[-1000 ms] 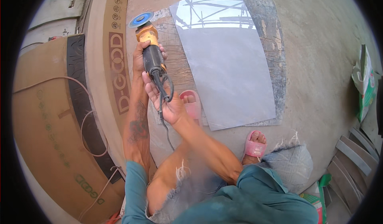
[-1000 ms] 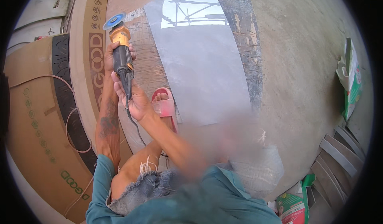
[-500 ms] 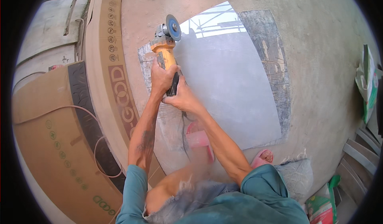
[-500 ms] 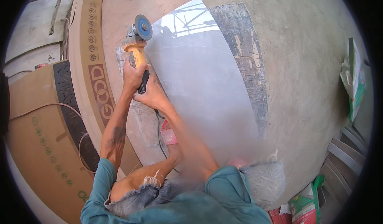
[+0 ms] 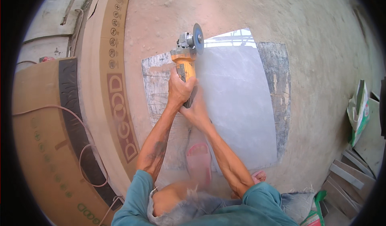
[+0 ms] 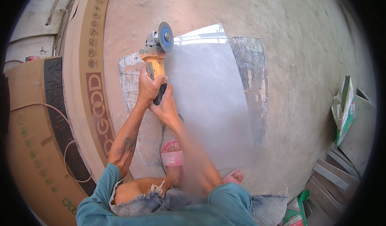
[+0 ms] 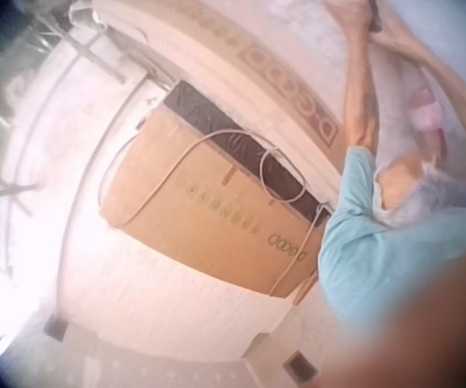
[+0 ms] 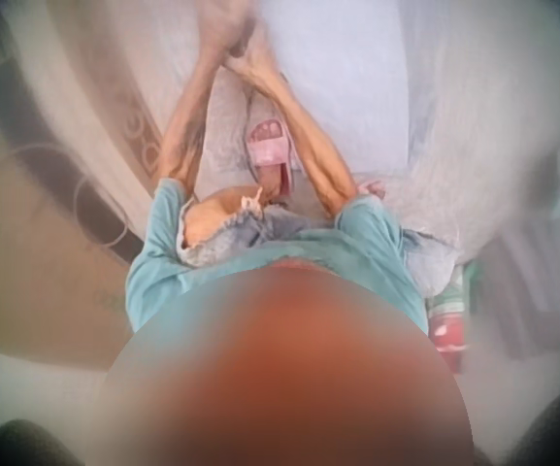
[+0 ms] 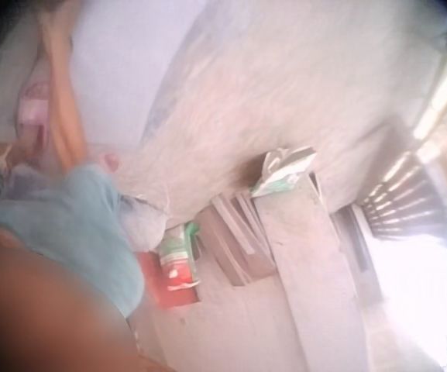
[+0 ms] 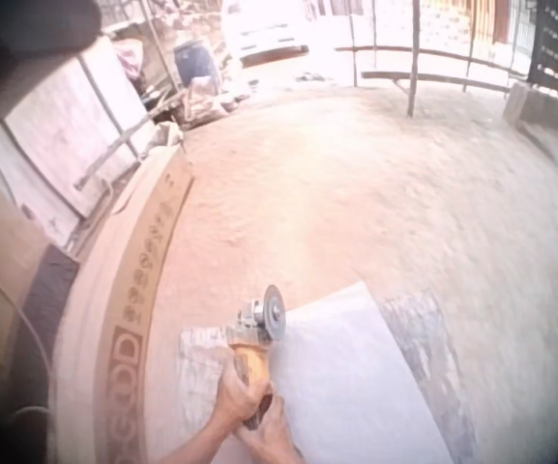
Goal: Using an angle grinder to cut a tile on a construction site.
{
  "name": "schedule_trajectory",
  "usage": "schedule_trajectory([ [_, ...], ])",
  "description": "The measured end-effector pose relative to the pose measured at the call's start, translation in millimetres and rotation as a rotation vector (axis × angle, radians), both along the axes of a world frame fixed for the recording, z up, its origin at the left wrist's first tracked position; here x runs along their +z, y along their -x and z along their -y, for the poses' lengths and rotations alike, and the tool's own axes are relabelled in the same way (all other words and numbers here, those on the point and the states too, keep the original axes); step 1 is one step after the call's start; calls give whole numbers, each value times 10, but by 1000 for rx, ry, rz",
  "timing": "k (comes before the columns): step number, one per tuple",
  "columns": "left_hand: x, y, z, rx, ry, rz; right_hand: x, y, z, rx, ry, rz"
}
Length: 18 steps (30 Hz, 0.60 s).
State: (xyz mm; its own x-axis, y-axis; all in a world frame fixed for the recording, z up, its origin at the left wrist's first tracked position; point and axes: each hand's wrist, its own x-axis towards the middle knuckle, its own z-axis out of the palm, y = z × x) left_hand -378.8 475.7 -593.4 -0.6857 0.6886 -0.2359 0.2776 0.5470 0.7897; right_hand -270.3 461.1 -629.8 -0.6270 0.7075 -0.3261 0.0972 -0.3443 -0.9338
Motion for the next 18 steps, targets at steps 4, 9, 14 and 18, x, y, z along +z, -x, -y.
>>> schedule_trajectory([
  [4, -17, -22, -66, 57, -93, 123, 56, -65, -34, -36, -70, 129],
  [9, -27, 1, -167, 64, -111, 172, 51, -37, -135, -52, -67, 171],
  [14, -20, 47, -151, 79, -75, 207, 35, -11, -90, -67, -124, 198],
  [18, -31, 41, -177, 23, -85, 217, -22, -9, -59, -101, -69, 174],
])
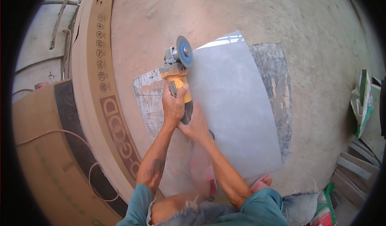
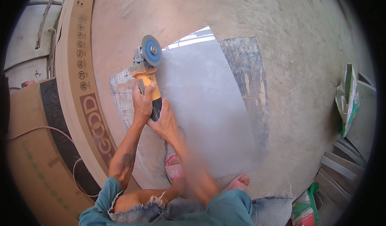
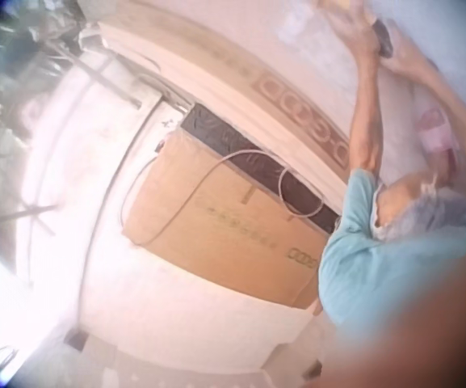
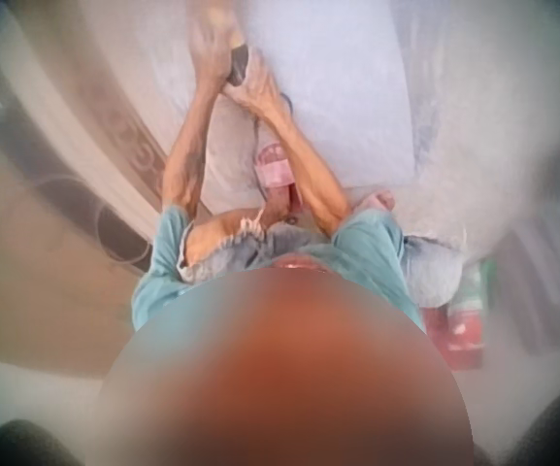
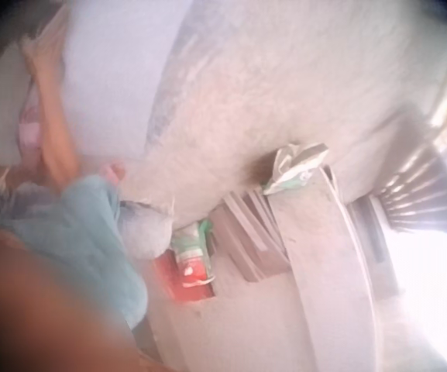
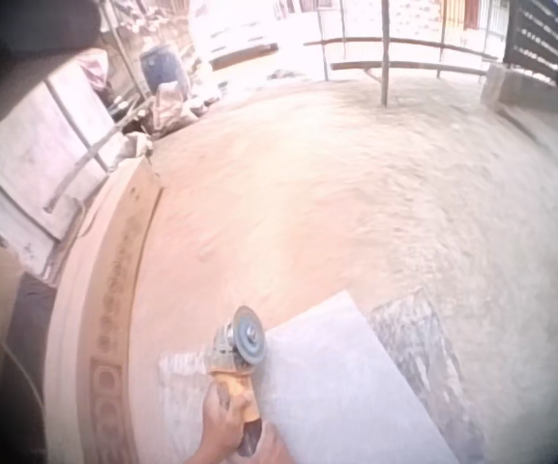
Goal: Using an angle grinder to cut a tile on a construction site.
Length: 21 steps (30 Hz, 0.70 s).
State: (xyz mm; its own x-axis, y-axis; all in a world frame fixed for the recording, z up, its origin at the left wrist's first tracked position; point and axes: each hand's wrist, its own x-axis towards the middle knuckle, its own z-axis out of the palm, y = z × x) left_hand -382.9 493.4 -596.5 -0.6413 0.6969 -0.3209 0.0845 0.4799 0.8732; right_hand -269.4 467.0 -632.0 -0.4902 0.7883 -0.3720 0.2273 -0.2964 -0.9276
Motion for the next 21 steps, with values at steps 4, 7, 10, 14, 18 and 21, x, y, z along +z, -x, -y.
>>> schedule_trajectory([
  [4, 23, -65, -9, 50, -1, 17, 37, -42, -21, 28, 13, 25],
  [7, -58, -97, -34, 66, 20, 0, -10, -93, -53, 42, 41, 35],
  [10, -47, -106, -64, 23, 15, -21, -19, -108, -80, 54, 87, 24],
  [14, -68, -95, -55, 25, 31, -48, -55, -113, -83, 74, 136, -9],
  [18, -30, -126, -75, 78, 2, 27, -102, -89, -7, 32, 131, -36],
  [21, -121, -49, -25, 38, 84, -84, -37, -88, -45, 12, 170, -47],
])
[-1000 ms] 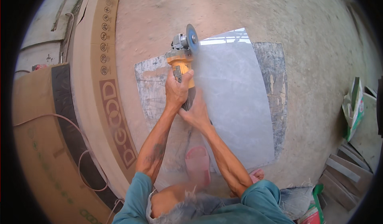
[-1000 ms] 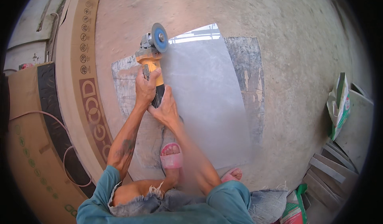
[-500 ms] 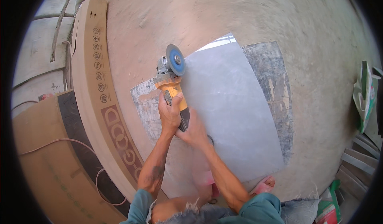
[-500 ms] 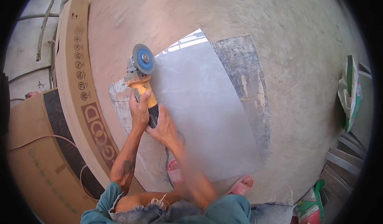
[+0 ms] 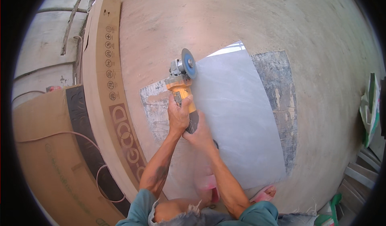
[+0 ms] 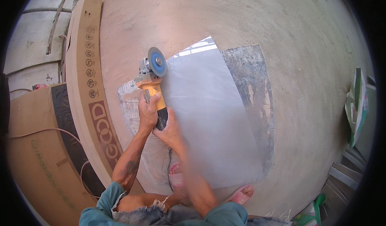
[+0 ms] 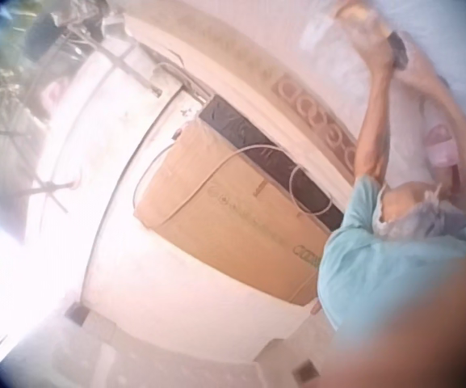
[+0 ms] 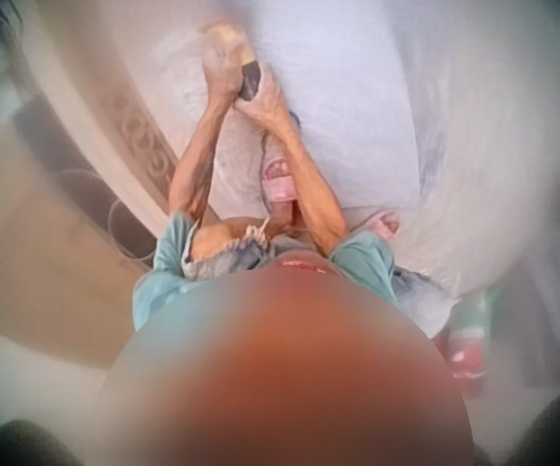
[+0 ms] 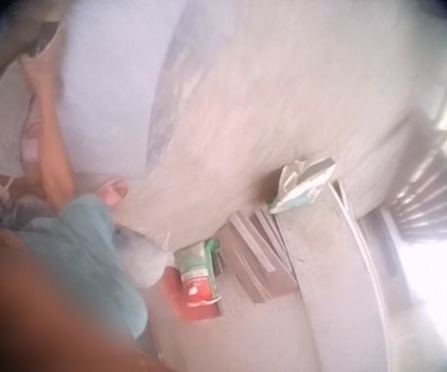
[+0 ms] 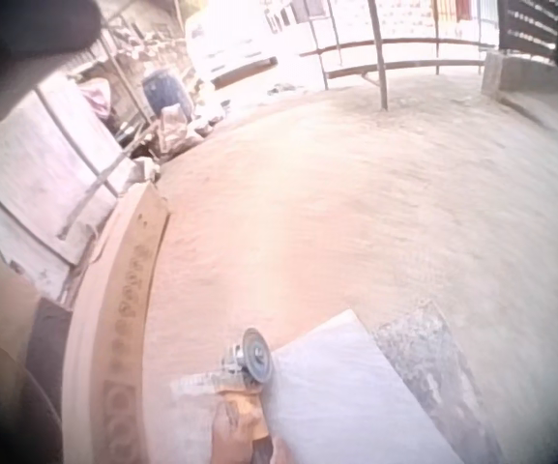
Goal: Using an angle grinder to cut a tile on a construction site.
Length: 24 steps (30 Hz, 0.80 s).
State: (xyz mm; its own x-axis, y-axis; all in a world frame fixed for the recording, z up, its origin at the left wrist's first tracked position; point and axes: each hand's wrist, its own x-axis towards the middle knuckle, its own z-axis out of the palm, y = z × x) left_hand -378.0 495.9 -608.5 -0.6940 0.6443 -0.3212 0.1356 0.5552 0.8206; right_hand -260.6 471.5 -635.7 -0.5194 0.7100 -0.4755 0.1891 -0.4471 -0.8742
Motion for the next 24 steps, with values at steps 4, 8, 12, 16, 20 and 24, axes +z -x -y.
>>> schedule_trajectory([
  [4, -3, -9, 14, 11, -19, -4, 101, -6, -63, -5, 5, 2],
  [8, 119, -36, -28, 26, 16, 1, 129, -11, -84, -31, 18, -23],
  [12, 199, -49, -51, 21, 61, 6, 142, -27, -93, -14, 9, -18],
  [16, 183, -62, -47, 20, 95, 8, 125, -45, -89, -16, -17, -16],
  [20, 96, -36, -8, 23, 83, -4, 112, -63, -76, -11, 1, -10],
  [24, 81, -21, 7, 33, 24, -13, 27, -46, -15, -6, -58, 32],
])
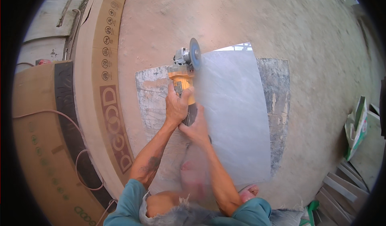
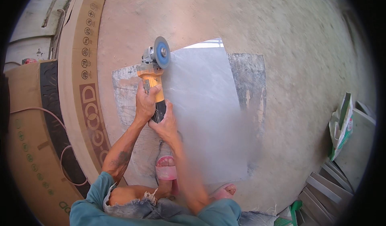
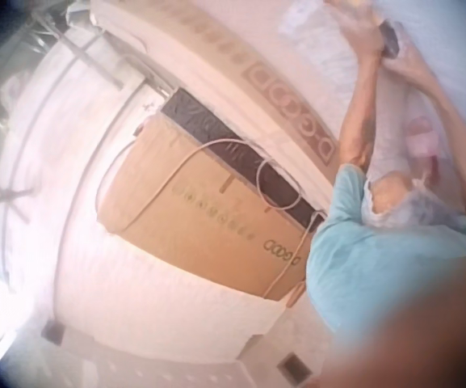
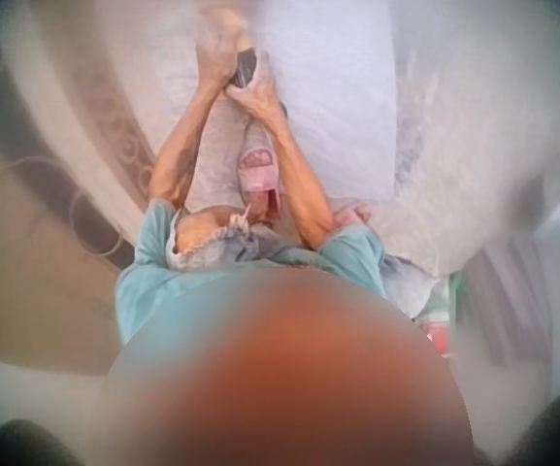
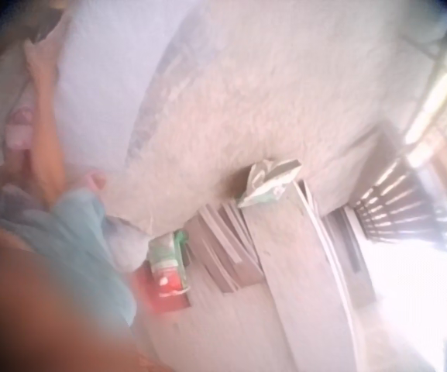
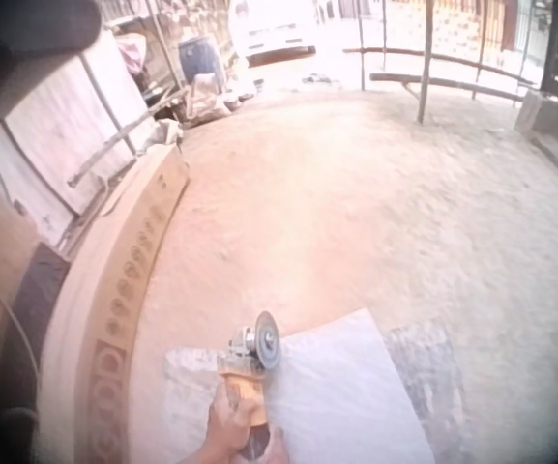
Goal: Using an angle grinder to cut a tile on a construction site.
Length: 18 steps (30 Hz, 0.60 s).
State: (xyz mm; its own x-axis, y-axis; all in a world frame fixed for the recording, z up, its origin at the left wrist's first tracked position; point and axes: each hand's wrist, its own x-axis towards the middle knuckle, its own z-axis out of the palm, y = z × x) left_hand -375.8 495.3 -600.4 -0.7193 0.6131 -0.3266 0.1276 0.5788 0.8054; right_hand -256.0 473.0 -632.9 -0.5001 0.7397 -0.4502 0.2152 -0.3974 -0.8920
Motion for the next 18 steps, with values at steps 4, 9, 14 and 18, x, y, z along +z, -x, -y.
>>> schedule_trajectory([
  [4, 26, 18, 4, 21, -36, 28, -35, 39, 25, 0, 53, -28],
  [9, -22, 5, -5, 23, 5, 18, -35, 22, -5, -8, 77, -43],
  [14, 9, -15, -51, 14, 42, 27, -52, 4, -27, 0, 71, -39],
  [18, 43, -64, -89, 4, 21, 40, -55, -18, -36, -23, 42, -34],
])
